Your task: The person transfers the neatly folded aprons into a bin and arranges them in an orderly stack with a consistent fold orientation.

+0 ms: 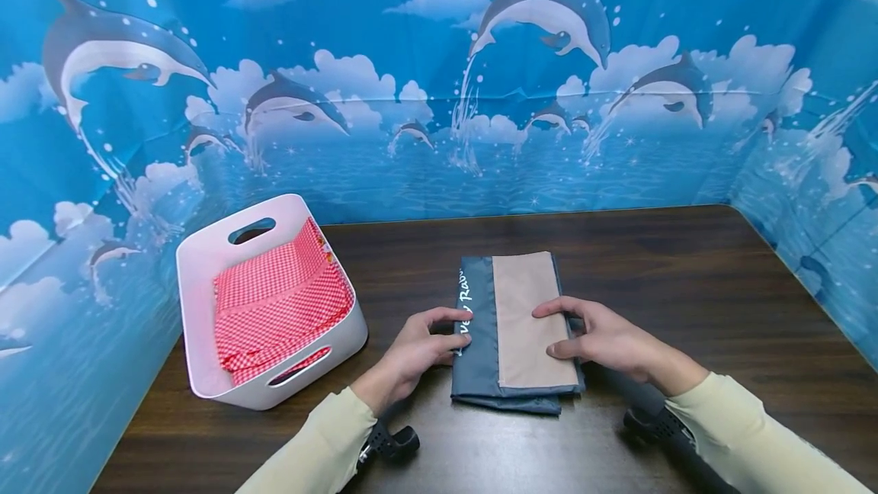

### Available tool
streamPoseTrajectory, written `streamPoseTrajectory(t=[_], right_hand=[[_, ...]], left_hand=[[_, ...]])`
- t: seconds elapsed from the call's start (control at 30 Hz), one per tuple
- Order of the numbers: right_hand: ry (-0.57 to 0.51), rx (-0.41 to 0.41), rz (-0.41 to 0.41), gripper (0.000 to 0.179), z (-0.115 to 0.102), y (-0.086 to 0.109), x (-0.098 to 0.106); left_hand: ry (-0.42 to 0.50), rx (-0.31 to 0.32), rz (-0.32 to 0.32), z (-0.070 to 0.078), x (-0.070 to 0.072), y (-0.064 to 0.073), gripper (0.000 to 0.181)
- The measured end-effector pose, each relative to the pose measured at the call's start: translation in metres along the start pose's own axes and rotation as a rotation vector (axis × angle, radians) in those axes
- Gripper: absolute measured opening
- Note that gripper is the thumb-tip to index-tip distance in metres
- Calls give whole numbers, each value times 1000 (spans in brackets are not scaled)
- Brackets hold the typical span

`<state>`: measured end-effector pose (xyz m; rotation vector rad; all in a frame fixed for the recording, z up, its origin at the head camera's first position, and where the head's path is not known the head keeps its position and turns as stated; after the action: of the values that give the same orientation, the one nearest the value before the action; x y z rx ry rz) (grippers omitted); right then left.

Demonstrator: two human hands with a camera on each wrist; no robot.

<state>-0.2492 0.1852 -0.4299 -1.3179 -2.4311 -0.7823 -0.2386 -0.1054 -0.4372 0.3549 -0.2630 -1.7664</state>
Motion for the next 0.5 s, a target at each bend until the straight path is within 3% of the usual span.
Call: streamPoseTrajectory(t=[0.27,0.5], right_hand=[[-45,-47,7,61,4,-5,-6],[-42,-69,30,60,7,-6,-10]], left_hand=[[-66,-23,31,-4,1,-4,43],[-57,-38,34,-10,0,-7,42]])
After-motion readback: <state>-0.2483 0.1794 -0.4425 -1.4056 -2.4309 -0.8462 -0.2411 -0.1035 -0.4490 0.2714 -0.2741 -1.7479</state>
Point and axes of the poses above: each hand's wrist, its own y-axis away from the middle knuckle, its own x-axis out of the back of the hand, z = x × y, the point moved 2 cm from there along -y, towards the middle knuckle, and after that the axes turned 14 degrees about y, right-handed, at the moved point
